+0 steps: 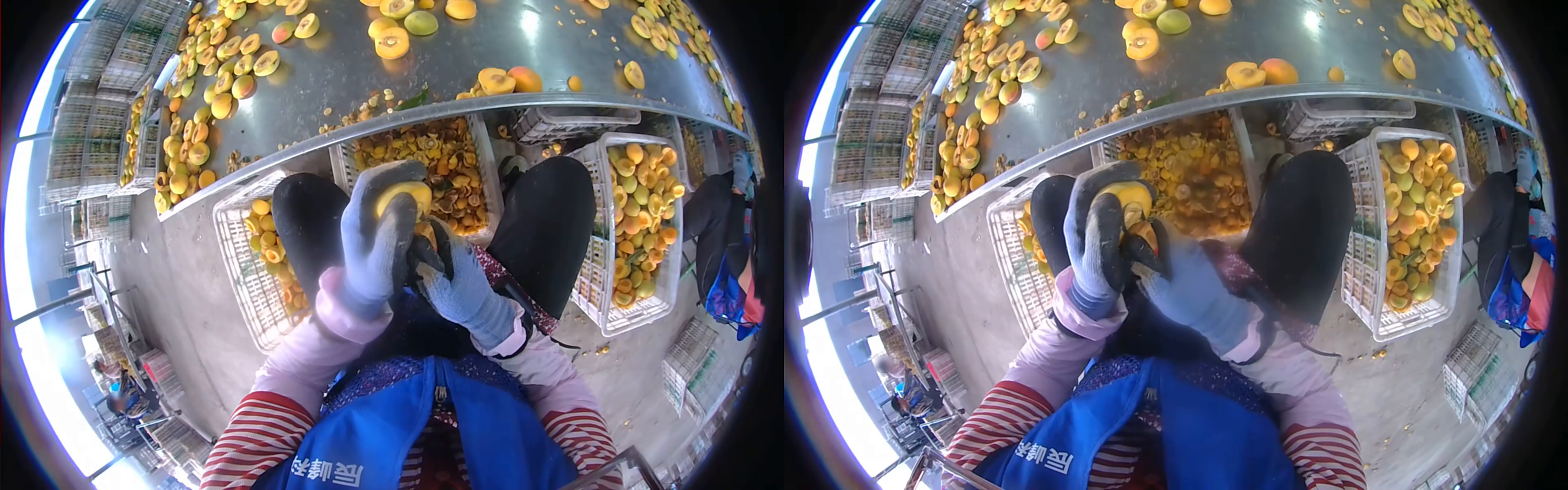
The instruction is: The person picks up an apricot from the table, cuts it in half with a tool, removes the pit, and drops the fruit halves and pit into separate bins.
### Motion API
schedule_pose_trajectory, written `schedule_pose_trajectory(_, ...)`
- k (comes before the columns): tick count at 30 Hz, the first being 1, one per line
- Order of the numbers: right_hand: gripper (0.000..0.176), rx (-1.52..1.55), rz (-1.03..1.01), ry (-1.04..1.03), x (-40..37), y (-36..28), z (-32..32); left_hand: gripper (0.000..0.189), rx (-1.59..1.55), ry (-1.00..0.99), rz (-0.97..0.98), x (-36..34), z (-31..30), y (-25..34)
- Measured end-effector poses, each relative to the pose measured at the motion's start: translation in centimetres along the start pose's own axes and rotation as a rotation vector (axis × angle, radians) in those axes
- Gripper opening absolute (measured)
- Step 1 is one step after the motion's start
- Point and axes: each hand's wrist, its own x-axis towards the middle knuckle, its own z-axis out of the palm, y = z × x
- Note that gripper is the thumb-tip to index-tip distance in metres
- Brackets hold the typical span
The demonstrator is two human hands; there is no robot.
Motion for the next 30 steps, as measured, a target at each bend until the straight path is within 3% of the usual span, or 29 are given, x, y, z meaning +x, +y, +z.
schedule_pose_trajectory(1,0.029,-0.011,-0.003,-0.009,-0.1,0.2,-0.3,0.032,-0.074,-0.039,-0.057,0.3,-0.3,-0.5)
schedule_pose_trajectory(3,0.031,0.064,0.051,-0.033,-0.7,1.2,0.0,0.033,-0.245,-0.224,-0.373,1.5,-1.3,0.9)
schedule_pose_trajectory(5,0.033,0.237,0.165,-0.058,-1.9,3.1,1.2,0.029,-0.253,-0.266,-0.415,1.8,-1.8,0.4)
schedule_pose_trajectory(9,0.031,0.444,0.380,-0.079,-2.4,2.8,1.5,0.025,-0.123,-0.100,-0.293,1.3,-0.4,-0.3)
schedule_pose_trajectory(12,0.034,0.874,0.644,-0.175,-2.2,1.7,0.5,0.024,-0.109,-0.088,-0.221,1.0,-0.1,-1.7)
schedule_pose_trajectory(14,0.042,1.208,0.897,-0.171,-1.2,0.0,0.2,0.023,-0.169,-0.103,-0.250,0.5,-0.3,-2.4)
schedule_pose_trajectory(17,0.051,1.304,1.056,-0.184,-0.6,-0.6,0.0,0.022,-0.200,-0.137,-0.342,0.9,-0.5,-2.6)
schedule_pose_trajectory(22,0.051,1.022,0.896,-0.199,-1.3,0.0,0.2,0.020,-0.133,-0.227,-0.355,1.0,-0.9,-3.5)
schedule_pose_trajectory(24,0.052,0.993,0.887,-0.213,-1.5,-0.2,0.4,0.020,-0.189,-0.159,-0.374,0.7,-0.8,-3.5)
schedule_pose_trajectory(29,0.054,1.412,1.083,-0.242,-1.6,0.1,0.3,0.022,-0.363,-0.060,-0.368,-0.3,0.1,-3.3)
schedule_pose_trajectory(30,0.055,1.647,1.152,-0.296,-1.8,0.8,0.3,0.023,-0.409,-0.069,-0.372,-0.3,0.2,-3.2)
